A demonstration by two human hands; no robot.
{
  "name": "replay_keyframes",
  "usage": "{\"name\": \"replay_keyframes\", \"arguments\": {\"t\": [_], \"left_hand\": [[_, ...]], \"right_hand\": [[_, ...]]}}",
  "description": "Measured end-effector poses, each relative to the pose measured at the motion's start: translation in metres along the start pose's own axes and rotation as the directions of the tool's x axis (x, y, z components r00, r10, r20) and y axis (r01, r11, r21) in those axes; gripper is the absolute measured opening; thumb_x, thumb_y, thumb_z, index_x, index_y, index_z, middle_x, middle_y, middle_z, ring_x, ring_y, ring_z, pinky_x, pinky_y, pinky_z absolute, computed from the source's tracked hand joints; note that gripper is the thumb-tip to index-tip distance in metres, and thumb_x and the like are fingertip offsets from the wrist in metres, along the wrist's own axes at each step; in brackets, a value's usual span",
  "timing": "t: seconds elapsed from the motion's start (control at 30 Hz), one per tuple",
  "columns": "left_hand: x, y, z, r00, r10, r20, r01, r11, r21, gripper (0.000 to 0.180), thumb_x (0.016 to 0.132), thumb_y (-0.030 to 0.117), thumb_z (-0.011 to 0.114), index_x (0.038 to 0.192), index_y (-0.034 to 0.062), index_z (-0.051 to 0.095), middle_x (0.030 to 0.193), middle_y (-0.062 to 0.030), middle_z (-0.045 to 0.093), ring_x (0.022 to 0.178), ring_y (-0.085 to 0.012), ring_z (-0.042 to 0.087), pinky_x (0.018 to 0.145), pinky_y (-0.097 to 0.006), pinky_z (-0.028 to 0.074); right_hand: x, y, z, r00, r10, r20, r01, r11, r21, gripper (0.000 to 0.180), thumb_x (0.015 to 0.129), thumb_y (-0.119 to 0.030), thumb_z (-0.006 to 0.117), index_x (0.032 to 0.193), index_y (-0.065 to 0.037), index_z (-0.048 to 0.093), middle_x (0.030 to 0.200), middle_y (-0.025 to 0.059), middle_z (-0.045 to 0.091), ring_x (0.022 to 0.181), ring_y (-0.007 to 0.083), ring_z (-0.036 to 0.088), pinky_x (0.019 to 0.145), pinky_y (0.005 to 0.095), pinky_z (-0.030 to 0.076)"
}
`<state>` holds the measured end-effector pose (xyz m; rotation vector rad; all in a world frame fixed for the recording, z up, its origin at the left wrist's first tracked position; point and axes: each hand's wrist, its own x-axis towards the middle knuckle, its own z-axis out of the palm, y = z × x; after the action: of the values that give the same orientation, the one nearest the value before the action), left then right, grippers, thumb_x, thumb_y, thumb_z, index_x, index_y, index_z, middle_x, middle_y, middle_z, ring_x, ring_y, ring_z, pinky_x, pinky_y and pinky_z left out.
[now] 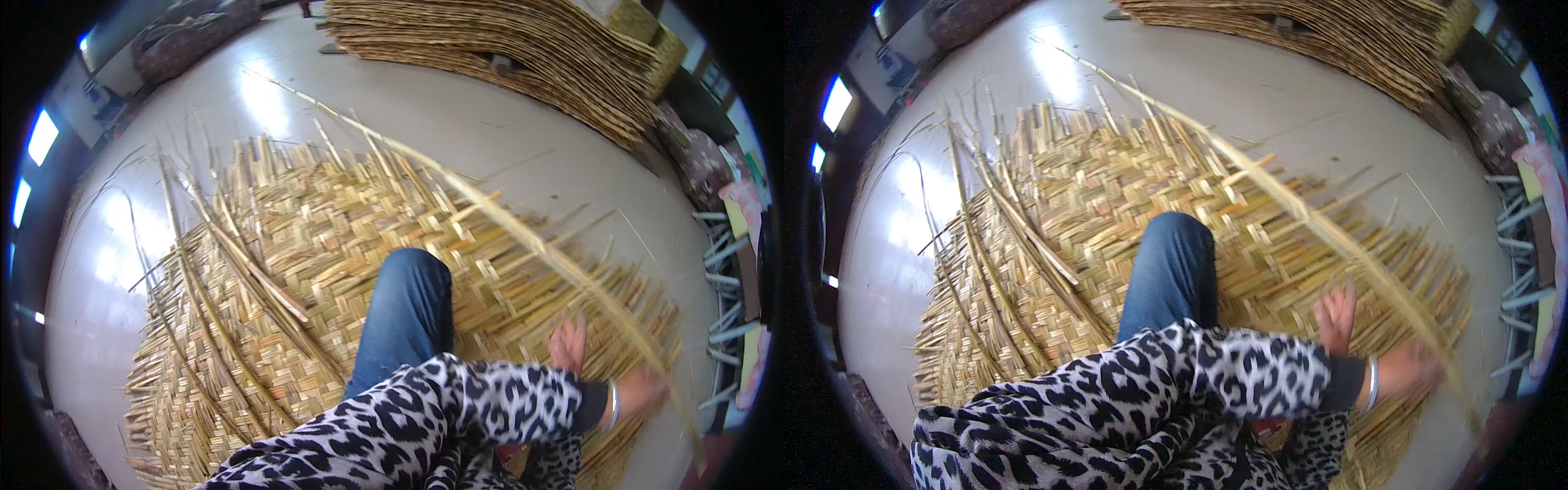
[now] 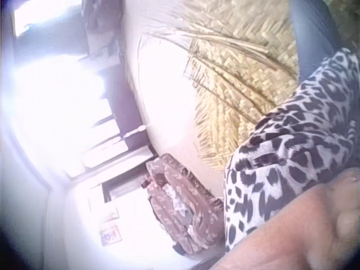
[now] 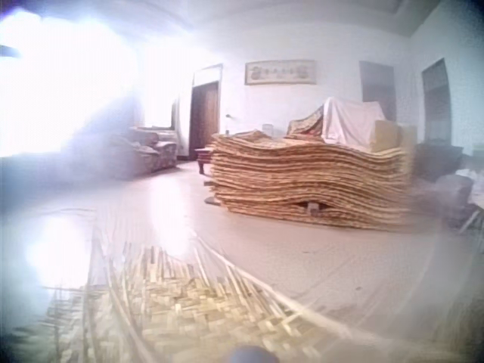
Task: The person sits on the floor and weaves a large flat mat using dried palm leaves. They interlace the leaves by hand, repeatedly threading and tightening the weave to expand the mat's surface area.
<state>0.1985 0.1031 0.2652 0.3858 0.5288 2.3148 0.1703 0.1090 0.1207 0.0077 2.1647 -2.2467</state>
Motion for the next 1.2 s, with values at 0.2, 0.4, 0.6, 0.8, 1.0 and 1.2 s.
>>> {"name": "replay_keyframes", "arguments": {"t": [0.2, 0.4, 0.6, 0.8, 1.0, 1.2], "left_hand": [[-0.069, -0.047, -0.030, 0.774, -0.516, 0.367, 0.065, 0.641, 0.764, 0.031, 0.090, 0.025, 0.062, 0.103, -0.0030, 0.061, 0.087, -0.0163, 0.066, 0.069, -0.0245, 0.066, 0.063, -0.037, 0.054], [-0.066, 0.087, -0.135, 0.902, 0.193, 0.387, -0.276, -0.430, 0.859, 0.051, 0.085, 0.029, 0.068, 0.128, 0.0049, 0.053, 0.115, -0.0183, 0.060, 0.104, -0.0349, 0.059, 0.087, -0.042, 0.050], [-0.027, 0.122, -0.181, 0.980, 0.100, 0.174, -0.032, -0.777, 0.629, 0.061, 0.088, 0.042, 0.063, 0.137, 0.0094, 0.046, 0.135, -0.0129, 0.050, 0.125, -0.0320, 0.046, 0.106, -0.048, 0.036], [-0.012, 0.092, -0.201, 0.946, -0.324, 0.005, -0.192, -0.550, 0.813, 0.048, 0.092, 0.041, 0.060, 0.117, 0.0006, 0.061, 0.114, -0.0188, 0.064, 0.104, -0.0341, 0.062, 0.090, -0.041, 0.048], [0.003, 0.029, -0.173, 0.940, -0.335, 0.066, -0.244, -0.525, 0.815, 0.034, 0.091, 0.036, 0.062, 0.102, 0.0039, 0.067, 0.093, -0.0152, 0.068, 0.086, -0.0321, 0.065, 0.075, -0.039, 0.052], [0.036, -0.084, -0.120, 0.697, -0.369, 0.615, -0.677, -0.621, 0.395, 0.022, 0.081, 0.013, 0.061, 0.103, 0.0112, 0.062, 0.075, -0.0059, 0.057, 0.069, -0.0237, 0.060, 0.060, -0.037, 0.049]], "right_hand": [[-0.045, -0.052, -0.031, 0.946, -0.018, -0.324, 0.215, 0.783, 0.584, 0.037, 0.100, -0.032, 0.051, 0.128, -0.008, 0.052, 0.128, 0.0123, 0.056, 0.118, 0.0248, 0.054, 0.099, 0.0406, 0.045], [-0.128, -0.065, -0.156, 0.873, 0.005, -0.488, 0.279, 0.815, 0.507, 0.030, 0.101, -0.032, 0.050, 0.114, -0.006, 0.058, 0.115, 0.0090, 0.063, 0.106, 0.0211, 0.060, 0.085, 0.0335, 0.052], [-0.227, -0.100, -0.272, 0.721, 0.091, -0.687, 0.319, 0.836, 0.446, 0.026, 0.101, -0.028, 0.050, 0.112, -0.006, 0.060, 0.111, 0.0054, 0.065, 0.105, 0.0187, 0.060, 0.086, 0.0341, 0.051], [-0.362, -0.105, -0.349, 0.480, 0.013, -0.877, 0.399, 0.887, 0.232, 0.026, 0.099, -0.030, 0.054, 0.103, -0.006, 0.062, 0.100, 0.0055, 0.065, 0.092, 0.0184, 0.062, 0.083, 0.0336, 0.051], [-0.433, -0.084, -0.384, 0.149, 0.025, -0.988, 0.546, 0.831, 0.103, 0.035, 0.093, -0.040, 0.062, 0.101, -0.006, 0.059, 0.100, 0.0073, 0.064, 0.090, 0.0201, 0.061, 0.080, 0.0318, 0.051], [-0.359, -0.013, -0.297, 0.810, 0.277, -0.518, -0.481, 0.818, -0.315, 0.028, 0.093, -0.024, 0.056, 0.108, -0.001, 0.061, 0.098, 0.0094, 0.066, 0.085, 0.0172, 0.064, 0.074, 0.0288, 0.054]]}}
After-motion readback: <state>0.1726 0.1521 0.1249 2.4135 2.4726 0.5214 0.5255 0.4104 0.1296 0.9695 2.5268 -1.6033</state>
